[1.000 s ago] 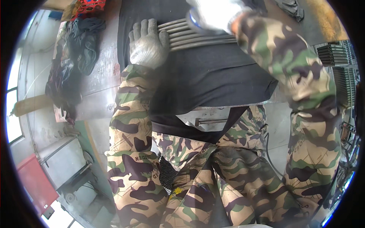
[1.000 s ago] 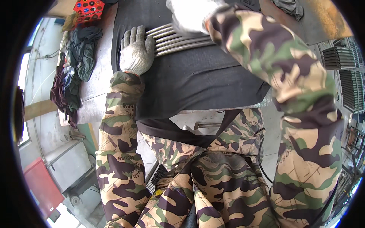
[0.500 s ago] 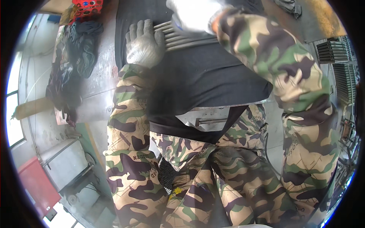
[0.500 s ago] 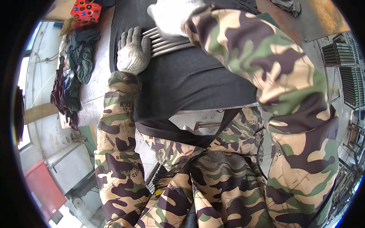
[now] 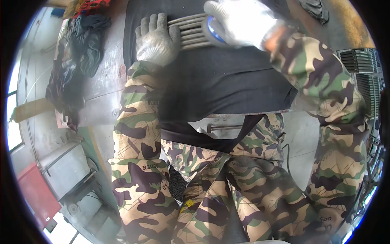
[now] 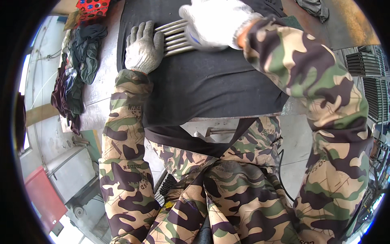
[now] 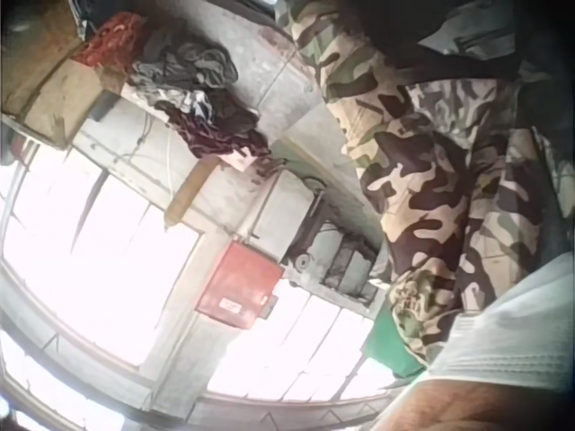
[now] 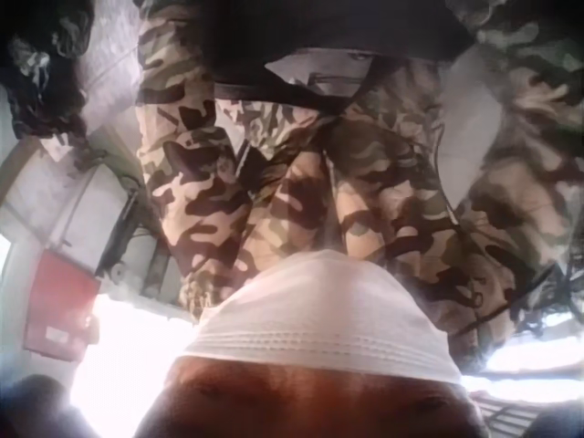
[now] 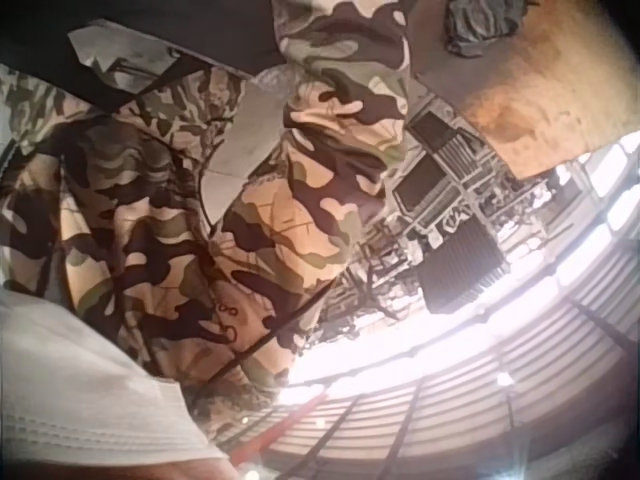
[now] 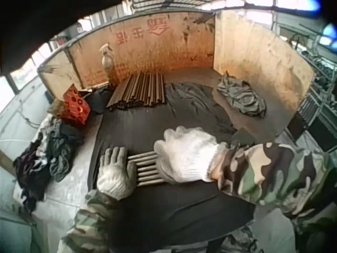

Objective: Sanding a metal component with a power sander and wiping it clean

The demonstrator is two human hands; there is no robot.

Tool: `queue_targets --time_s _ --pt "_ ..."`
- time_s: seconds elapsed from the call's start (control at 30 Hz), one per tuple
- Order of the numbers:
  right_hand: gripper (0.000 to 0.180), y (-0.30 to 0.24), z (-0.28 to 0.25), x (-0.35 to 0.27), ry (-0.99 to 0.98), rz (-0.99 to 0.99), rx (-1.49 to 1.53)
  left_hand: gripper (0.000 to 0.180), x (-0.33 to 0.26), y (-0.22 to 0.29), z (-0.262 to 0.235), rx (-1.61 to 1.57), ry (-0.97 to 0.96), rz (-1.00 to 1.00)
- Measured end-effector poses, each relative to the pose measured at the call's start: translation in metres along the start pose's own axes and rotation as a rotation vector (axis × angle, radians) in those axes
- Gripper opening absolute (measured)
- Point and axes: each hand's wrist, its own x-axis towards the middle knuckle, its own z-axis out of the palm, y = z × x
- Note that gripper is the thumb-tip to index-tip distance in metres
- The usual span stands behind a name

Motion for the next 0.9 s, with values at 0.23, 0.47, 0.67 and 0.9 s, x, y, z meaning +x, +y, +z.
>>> queue_targets --time_s 0.23,0.47,0.67,0.9 --pt "0.027 0.075 0.018 -0.010 0.139 -0.043 -0.064 0.050 0.010 0.000 0.009 -0.019 0.048 0.041" --pt "0.025 0.058 0.016 -0.003 0.094 -0.151 -0.045 0.057 -0.004 -0.032 0.001 0.085 -0.101 -0.058" --pt "0.025 0.073 0.006 -0.028 0.104 -0.216 -0.028 0.053 0.013 -0.013 -0.002 0.059 -0.020 0.063" --pt "0.024 0.074 0.005 -0.040 0.109 -0.258 0.017 0.054 0.020 -0.016 0.003 0.182 -0.092 0.111"
